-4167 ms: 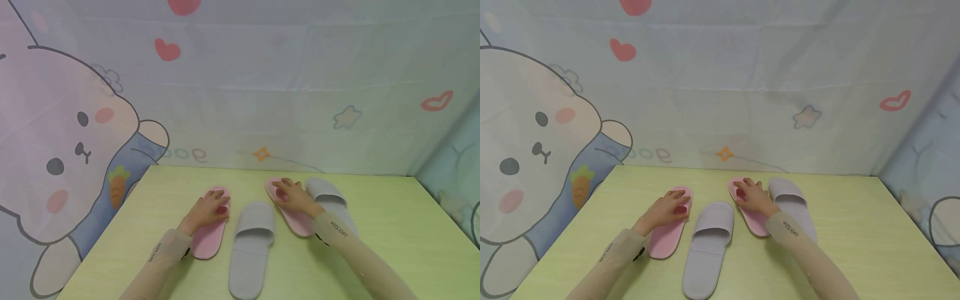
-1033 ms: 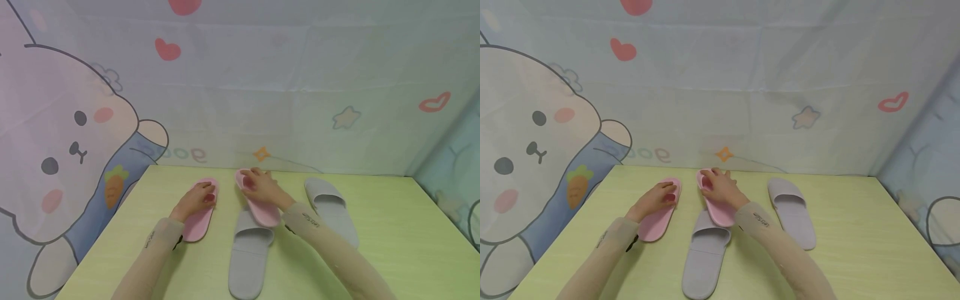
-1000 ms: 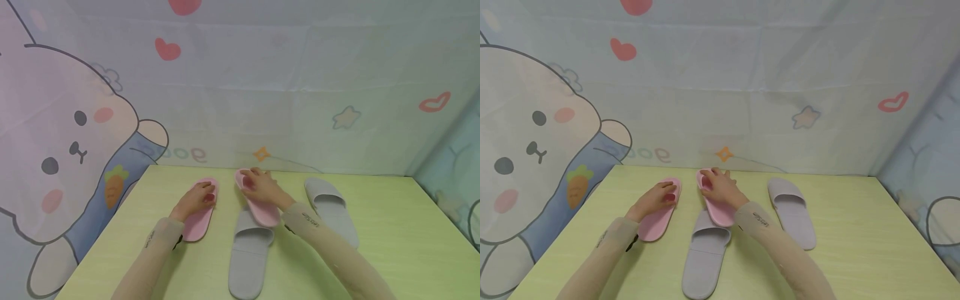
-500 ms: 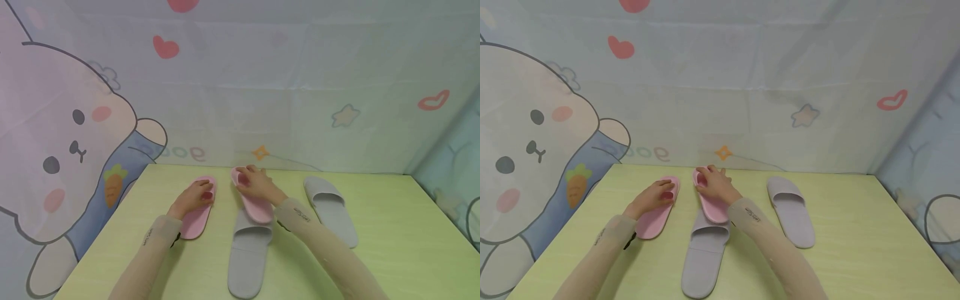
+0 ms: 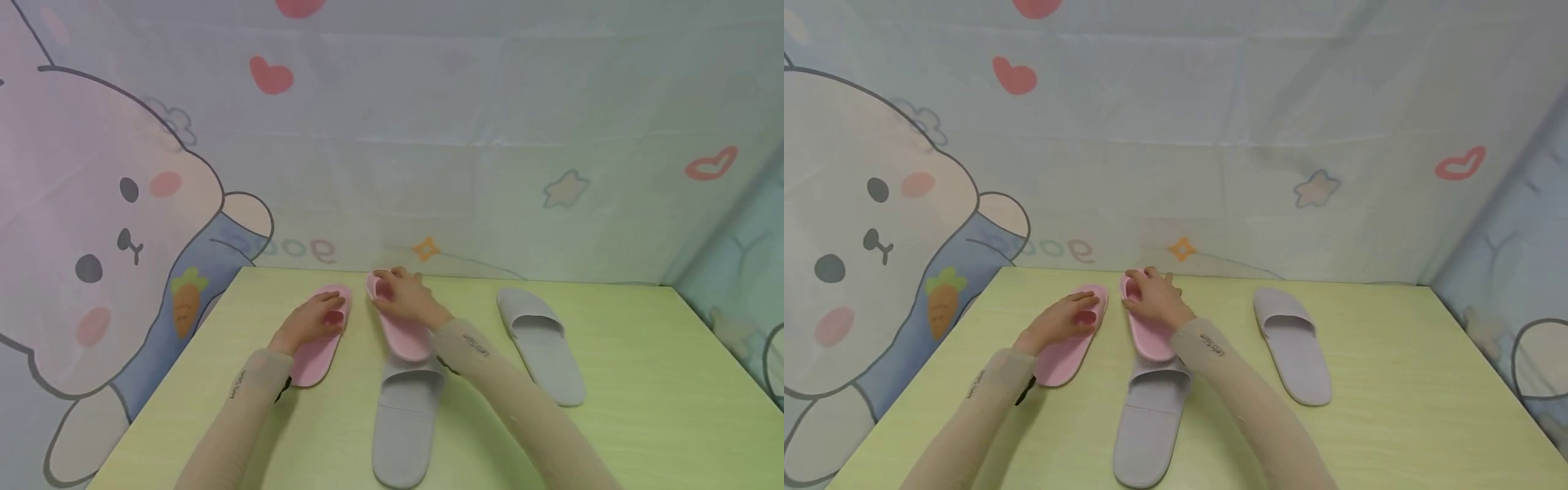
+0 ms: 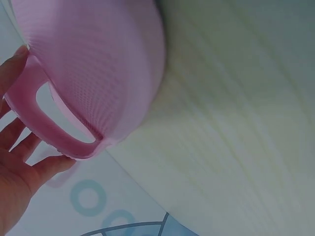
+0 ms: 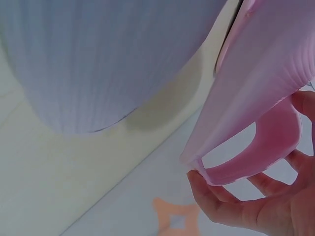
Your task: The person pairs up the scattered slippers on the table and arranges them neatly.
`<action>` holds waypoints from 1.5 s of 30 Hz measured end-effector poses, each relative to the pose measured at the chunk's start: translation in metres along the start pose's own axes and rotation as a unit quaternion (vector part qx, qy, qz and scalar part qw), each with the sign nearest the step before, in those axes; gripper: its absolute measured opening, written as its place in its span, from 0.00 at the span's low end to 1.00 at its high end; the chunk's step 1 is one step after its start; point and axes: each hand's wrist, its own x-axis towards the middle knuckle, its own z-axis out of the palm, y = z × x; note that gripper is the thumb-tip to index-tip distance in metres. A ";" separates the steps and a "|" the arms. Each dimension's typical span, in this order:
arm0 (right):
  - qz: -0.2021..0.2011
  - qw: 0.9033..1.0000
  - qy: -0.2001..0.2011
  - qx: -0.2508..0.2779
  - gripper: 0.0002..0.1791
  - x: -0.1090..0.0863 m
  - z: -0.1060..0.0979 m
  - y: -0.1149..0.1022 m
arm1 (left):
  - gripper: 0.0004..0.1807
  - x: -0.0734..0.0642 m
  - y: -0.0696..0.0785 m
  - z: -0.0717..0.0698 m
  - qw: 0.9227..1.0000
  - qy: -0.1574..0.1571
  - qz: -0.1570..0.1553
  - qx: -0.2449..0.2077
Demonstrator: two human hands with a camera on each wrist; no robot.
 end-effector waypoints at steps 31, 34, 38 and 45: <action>0.021 0.998 -0.060 0.020 0.32 0.005 0.013 -0.024 | 0.31 -0.003 -0.011 -0.004 1.000 0.018 0.011 -0.004; 0.025 0.996 -0.080 0.012 0.32 0.003 0.014 -0.027 | 0.31 -0.003 -0.011 -0.004 1.000 0.018 0.010 -0.002; 0.042 0.994 -0.106 0.000 0.32 0.003 0.017 -0.030 | 0.30 -0.005 -0.010 -0.004 1.000 0.016 0.001 -0.008; 0.070 0.989 -0.132 0.001 0.33 0.000 0.020 -0.035 | 0.30 -0.006 -0.012 -0.004 1.000 0.015 -0.003 -0.020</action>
